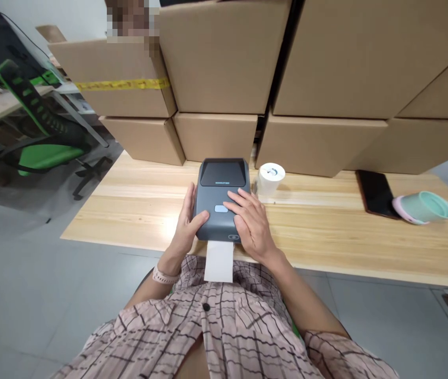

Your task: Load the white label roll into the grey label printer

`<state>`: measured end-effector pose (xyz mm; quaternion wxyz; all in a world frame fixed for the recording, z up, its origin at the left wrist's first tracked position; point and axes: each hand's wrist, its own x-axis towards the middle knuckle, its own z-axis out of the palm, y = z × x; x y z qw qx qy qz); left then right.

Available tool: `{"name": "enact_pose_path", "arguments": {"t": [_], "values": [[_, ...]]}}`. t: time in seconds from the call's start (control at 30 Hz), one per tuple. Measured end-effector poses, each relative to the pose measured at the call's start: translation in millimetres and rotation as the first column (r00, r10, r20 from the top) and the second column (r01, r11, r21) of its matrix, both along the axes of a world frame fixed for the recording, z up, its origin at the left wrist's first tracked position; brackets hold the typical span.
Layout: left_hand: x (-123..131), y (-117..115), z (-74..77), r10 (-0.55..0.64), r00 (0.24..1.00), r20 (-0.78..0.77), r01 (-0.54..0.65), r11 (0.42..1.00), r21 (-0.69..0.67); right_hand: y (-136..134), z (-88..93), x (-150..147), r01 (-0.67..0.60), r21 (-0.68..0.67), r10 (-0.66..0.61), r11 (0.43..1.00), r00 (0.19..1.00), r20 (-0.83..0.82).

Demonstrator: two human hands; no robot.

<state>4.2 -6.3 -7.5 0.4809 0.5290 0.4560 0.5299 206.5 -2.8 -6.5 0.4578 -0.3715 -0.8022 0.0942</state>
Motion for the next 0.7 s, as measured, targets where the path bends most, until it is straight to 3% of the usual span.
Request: {"name": "enact_pose_path", "arguments": {"t": [0.1,0.17,0.23,0.27,0.33,0.37,0.4,0.47,0.57,0.7], "values": [[0.6,-8.9,1.8,0.065,0.997,-0.048,-0.063,0.997,0.035,-1.5,-0.8,-2.8,0.012,0.001,-0.012,1.000,1.000,-0.019],[-1.9,-25.8,0.3,0.225,0.969,-0.100,-0.215,0.971,0.101,-1.6,-0.5,-3.8,0.030,-0.019,-0.030,0.999,0.999,-0.019],[-4.4,-48.9,-4.2,0.406,0.907,-0.110,-0.388,0.909,0.155,-1.1,-0.8,-4.4,0.042,-0.032,-0.042,0.999,0.999,-0.028],[-4.8,-60.5,-6.9,0.413,0.905,-0.097,-0.402,0.908,0.119,-0.7,-1.5,-4.6,0.040,-0.030,-0.041,0.999,0.998,-0.036],[-2.7,-78.6,-10.8,0.151,0.984,-0.098,-0.162,0.979,-0.121,-0.1,-3.9,-4.7,0.029,-0.017,-0.030,0.999,0.998,-0.051],[-0.4,-83.9,-11.6,-0.012,0.999,-0.036,0.002,0.963,-0.271,0.0,-5.3,-4.4,0.024,-0.008,-0.024,1.000,0.998,-0.052],[2.2,-86.6,-11.4,-0.147,0.988,0.051,0.155,0.907,-0.391,-0.2,-6.3,-3.8,0.021,0.000,-0.021,1.000,0.999,-0.046],[6.6,-85.7,-9.1,-0.254,0.945,0.207,0.325,0.802,-0.502,-1.3,-6.1,-1.4,0.023,0.011,-0.023,1.000,1.000,-0.008],[6.4,-78.8,-4.4,-0.277,0.933,0.228,0.356,0.797,-0.488,-2.8,4.0,4.0,0.033,0.016,-0.034,0.999,0.992,0.118],[-6.6,-75.4,0.7,-0.374,0.925,0.066,0.366,0.833,-0.415,1.9,27.8,7.4,0.017,0.015,-0.022,1.000,0.942,0.336]]}}
